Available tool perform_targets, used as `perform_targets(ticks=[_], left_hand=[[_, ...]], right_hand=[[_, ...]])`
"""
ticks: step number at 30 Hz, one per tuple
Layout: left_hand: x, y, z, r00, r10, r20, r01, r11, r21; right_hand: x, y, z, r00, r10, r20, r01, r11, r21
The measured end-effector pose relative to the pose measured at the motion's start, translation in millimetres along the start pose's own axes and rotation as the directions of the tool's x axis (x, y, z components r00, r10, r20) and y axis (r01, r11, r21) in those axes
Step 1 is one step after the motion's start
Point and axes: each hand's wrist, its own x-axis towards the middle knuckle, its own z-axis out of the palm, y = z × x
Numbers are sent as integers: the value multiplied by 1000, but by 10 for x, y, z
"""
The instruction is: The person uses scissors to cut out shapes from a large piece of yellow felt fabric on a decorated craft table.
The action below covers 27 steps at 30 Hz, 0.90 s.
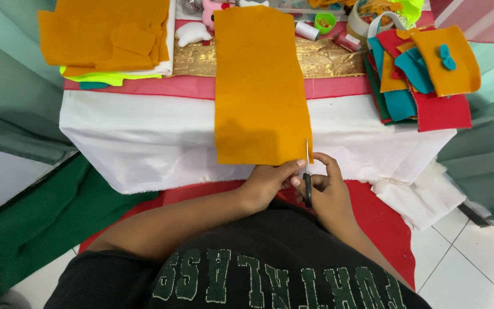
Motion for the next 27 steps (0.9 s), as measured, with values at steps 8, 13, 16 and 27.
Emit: perform_targets(ticks=[8,13,16,27], left_hand=[[-139,201,87,999,-42,4,41,998,51],[-1,9,54,998,-67,-11,68,996,63],[-4,-11,30,999,-44,31,43,997,58],[103,-263,-171,999,-47,21,50,967,-250]], right_hand=[[-26,-257,41,1000,5,-25,-6,999,-35],[47,-199,32,999,-8,-52,6,999,-46],[49,-218,41,998,-8,-59,5,999,-51],[20,-147,20,1000,22,4,-22,999,-33]])
